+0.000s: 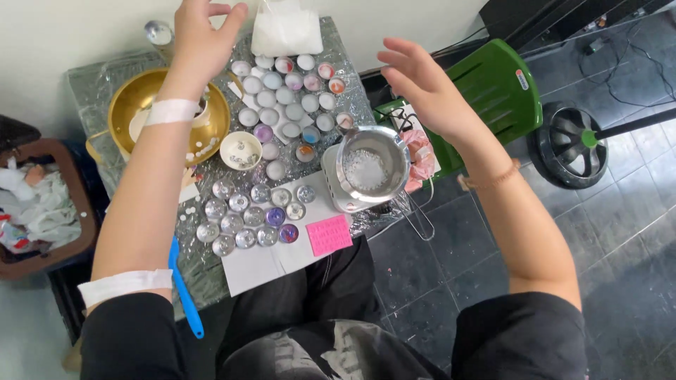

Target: Pouring wax flakes into a melting pot and stirring them.

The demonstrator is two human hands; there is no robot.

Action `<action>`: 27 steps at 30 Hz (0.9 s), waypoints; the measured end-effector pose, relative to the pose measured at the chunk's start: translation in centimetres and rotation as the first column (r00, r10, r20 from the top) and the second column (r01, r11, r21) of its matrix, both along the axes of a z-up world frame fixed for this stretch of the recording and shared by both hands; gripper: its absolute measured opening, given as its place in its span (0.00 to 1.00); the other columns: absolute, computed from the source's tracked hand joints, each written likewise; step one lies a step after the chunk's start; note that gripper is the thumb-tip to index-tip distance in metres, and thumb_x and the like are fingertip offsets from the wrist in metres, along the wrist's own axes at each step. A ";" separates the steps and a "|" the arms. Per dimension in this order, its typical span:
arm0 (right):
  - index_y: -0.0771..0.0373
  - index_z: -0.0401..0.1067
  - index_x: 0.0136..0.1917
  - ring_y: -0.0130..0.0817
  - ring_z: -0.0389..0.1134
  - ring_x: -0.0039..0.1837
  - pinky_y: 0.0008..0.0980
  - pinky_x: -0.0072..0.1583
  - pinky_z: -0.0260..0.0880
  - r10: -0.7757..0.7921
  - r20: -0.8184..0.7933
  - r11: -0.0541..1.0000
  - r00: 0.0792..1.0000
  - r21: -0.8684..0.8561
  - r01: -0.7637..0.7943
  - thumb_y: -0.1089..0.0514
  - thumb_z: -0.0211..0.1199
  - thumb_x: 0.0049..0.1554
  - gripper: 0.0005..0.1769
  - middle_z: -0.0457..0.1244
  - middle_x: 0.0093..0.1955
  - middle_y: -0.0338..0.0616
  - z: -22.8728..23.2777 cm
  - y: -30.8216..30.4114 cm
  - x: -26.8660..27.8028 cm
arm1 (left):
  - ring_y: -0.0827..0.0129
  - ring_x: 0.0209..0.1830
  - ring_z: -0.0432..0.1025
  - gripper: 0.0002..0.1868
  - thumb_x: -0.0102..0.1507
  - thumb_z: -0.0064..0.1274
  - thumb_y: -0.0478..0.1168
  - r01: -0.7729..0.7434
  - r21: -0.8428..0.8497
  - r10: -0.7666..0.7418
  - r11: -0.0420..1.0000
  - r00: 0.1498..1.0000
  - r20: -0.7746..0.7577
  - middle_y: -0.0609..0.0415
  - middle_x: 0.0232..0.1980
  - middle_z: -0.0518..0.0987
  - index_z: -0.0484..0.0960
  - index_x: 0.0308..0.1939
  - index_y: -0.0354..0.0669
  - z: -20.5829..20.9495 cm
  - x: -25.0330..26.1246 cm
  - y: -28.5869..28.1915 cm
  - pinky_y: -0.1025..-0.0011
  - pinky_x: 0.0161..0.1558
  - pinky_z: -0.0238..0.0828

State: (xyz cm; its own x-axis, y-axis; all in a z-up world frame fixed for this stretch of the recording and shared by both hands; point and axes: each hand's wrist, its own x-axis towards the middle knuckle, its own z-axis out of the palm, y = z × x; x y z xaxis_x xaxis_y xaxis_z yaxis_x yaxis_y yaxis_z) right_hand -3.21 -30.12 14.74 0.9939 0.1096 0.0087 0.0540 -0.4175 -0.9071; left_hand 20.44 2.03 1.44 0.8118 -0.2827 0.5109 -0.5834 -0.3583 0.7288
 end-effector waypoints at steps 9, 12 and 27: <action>0.65 0.62 0.75 0.38 0.62 0.78 0.35 0.76 0.60 -0.504 0.459 0.849 0.732 0.107 0.518 0.63 0.56 0.70 0.21 0.61 0.76 0.49 -6.1 2.6 -24.4 | 0.79 0.56 0.75 0.13 0.77 0.51 0.36 0.164 -0.485 -0.306 0.859 0.924 -0.229 0.58 0.64 0.80 0.76 0.65 0.38 5.0 -27.0 4.8 0.75 0.63 0.71; 0.66 0.66 0.68 0.35 0.66 0.71 0.35 0.72 0.64 -0.786 0.365 0.604 0.499 0.281 0.746 0.63 0.58 0.68 0.15 0.65 0.69 0.47 -11.1 3.6 -24.6 | 0.78 0.48 0.73 0.10 0.73 0.52 0.36 0.071 -0.298 -0.164 0.952 0.940 -0.300 0.58 0.52 0.82 0.80 0.58 0.40 2.1 -31.1 1.4 0.77 0.54 0.68; 0.63 0.67 0.65 0.35 0.73 0.42 0.32 0.46 0.72 -0.592 0.185 0.733 0.785 -0.281 0.619 0.60 0.70 0.55 0.26 0.70 0.50 0.45 -11.2 6.1 -23.7 | 0.71 0.52 0.78 0.21 0.72 0.43 0.46 0.343 -0.534 -0.631 0.773 0.318 -0.708 0.54 0.57 0.81 0.73 0.65 0.40 -10.6 -38.9 -14.8 0.73 0.51 0.74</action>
